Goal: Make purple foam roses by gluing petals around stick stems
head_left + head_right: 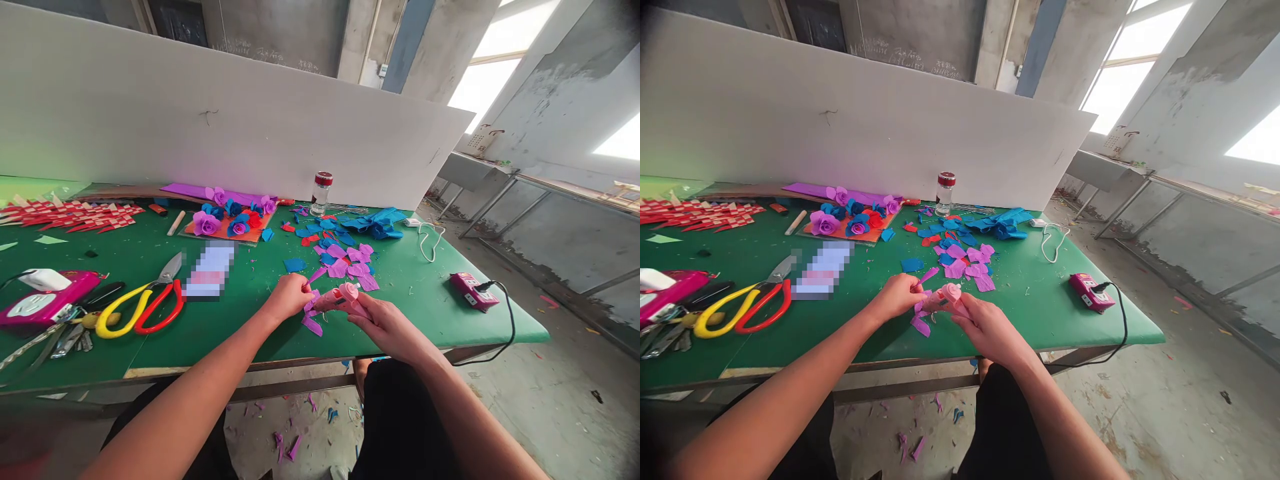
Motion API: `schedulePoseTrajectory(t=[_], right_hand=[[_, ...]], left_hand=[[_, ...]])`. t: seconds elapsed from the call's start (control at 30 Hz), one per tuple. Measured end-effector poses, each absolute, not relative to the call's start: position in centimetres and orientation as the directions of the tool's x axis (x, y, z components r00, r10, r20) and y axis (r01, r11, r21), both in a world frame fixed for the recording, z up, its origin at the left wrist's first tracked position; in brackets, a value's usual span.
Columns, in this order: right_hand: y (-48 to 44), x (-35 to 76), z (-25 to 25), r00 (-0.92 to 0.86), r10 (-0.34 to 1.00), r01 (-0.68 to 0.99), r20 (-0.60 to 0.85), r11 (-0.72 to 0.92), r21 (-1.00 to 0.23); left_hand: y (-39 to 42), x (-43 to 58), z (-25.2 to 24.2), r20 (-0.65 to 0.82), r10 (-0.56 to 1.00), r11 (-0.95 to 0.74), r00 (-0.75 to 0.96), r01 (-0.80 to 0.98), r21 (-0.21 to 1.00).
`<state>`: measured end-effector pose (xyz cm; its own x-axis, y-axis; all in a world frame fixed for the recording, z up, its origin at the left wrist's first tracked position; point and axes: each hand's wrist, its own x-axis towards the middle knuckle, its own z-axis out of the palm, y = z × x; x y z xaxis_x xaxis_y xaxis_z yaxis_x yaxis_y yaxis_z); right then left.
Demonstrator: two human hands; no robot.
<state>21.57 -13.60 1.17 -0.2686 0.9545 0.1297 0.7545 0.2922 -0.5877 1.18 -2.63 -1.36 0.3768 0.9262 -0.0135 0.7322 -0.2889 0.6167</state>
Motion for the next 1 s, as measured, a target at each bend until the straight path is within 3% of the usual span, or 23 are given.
schedulePoseTrajectory(t=[1.0], right_hand=[[-13.56, 21.76, 1.59, -0.270, 0.957, 0.787, 0.109, 0.285, -0.547]], left_hand=[[-2.91, 1.26, -0.85, -0.020, 0.920, -0.306, 0.391, 0.752, 0.584]])
